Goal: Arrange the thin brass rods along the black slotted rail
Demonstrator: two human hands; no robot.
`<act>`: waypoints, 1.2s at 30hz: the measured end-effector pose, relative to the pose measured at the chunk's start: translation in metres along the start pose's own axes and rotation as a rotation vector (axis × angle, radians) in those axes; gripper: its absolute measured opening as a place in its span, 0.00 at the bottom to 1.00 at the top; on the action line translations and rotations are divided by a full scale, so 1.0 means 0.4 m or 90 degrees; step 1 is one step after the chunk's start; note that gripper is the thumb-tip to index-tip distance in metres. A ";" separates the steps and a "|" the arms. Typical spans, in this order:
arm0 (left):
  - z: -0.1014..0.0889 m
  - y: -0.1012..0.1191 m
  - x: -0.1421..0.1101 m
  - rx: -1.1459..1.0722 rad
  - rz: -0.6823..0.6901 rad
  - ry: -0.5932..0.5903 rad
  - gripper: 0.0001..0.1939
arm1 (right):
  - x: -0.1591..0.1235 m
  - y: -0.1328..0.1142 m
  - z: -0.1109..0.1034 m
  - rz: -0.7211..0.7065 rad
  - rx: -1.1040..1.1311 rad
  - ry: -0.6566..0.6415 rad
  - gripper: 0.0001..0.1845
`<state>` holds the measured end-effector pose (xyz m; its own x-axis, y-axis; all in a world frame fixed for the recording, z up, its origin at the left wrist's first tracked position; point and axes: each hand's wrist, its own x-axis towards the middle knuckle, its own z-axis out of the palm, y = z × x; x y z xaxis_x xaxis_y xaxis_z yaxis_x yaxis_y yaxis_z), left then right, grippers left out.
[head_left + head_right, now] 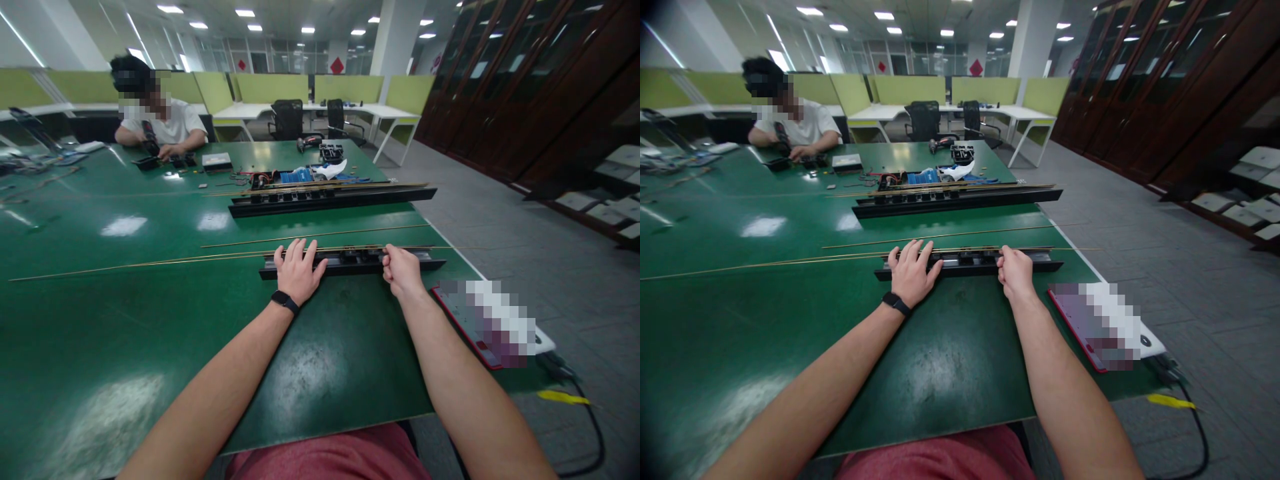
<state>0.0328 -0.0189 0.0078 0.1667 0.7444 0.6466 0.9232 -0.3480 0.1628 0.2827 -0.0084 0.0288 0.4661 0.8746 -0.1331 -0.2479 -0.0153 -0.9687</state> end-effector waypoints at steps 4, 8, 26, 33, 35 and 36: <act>0.000 0.000 0.000 -0.005 -0.002 0.000 0.26 | -0.002 -0.002 0.001 0.005 -0.002 0.001 0.07; 0.000 0.000 0.001 -0.009 -0.005 -0.002 0.26 | -0.004 -0.003 0.003 0.008 -0.004 0.004 0.08; -0.002 0.003 0.001 -0.003 -0.007 -0.011 0.27 | -0.003 -0.001 0.000 0.001 0.000 -0.003 0.08; -0.007 0.003 0.002 -0.017 -0.013 -0.019 0.27 | -0.005 -0.002 0.003 -0.005 -0.001 -0.001 0.10; -0.007 0.003 0.002 -0.015 -0.013 -0.021 0.27 | -0.006 -0.002 0.003 -0.005 -0.002 0.002 0.10; -0.008 0.004 0.002 -0.014 -0.013 -0.022 0.27 | -0.006 -0.003 0.003 -0.003 -0.003 0.003 0.10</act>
<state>0.0332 -0.0205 0.0110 0.1604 0.7707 0.6167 0.9189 -0.3447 0.1917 0.2807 -0.0099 0.0304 0.4714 0.8725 -0.1290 -0.2414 -0.0131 -0.9703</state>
